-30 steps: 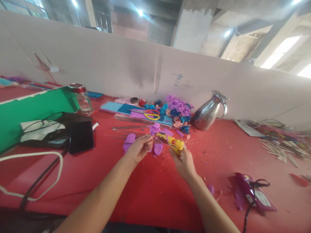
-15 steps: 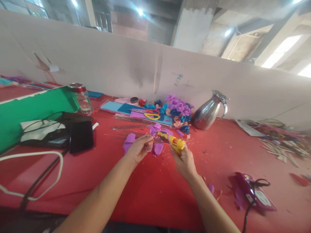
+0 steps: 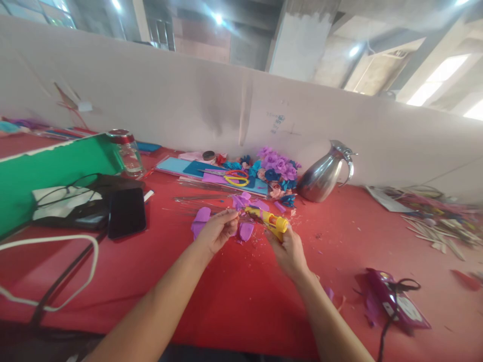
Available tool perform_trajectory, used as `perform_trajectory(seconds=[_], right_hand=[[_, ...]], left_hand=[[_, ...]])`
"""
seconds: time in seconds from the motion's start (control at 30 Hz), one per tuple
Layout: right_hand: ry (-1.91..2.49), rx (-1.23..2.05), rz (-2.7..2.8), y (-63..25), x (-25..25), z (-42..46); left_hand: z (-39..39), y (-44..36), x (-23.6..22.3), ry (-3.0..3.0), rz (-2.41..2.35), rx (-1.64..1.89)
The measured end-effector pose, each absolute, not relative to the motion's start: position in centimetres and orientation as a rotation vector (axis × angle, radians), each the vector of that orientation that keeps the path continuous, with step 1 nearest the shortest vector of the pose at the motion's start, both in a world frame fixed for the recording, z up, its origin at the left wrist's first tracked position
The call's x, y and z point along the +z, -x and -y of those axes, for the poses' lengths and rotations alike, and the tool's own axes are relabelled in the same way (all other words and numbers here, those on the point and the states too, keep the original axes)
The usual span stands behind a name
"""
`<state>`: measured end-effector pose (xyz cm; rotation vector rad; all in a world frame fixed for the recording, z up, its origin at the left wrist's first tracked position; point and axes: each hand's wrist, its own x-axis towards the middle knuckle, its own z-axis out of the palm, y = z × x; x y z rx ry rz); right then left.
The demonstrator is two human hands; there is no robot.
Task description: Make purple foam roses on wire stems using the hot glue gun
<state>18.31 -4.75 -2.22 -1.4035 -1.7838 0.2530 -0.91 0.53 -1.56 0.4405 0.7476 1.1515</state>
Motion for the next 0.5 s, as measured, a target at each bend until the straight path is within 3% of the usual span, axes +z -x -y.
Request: perform_trajectory(seconds=[0.5], right_hand=[[1.429,0.291,1.741,-18.33,-1.92,4.98]], left_hand=[[-0.28,0.66,-1.48,-0.532,-0.806,1.21]])
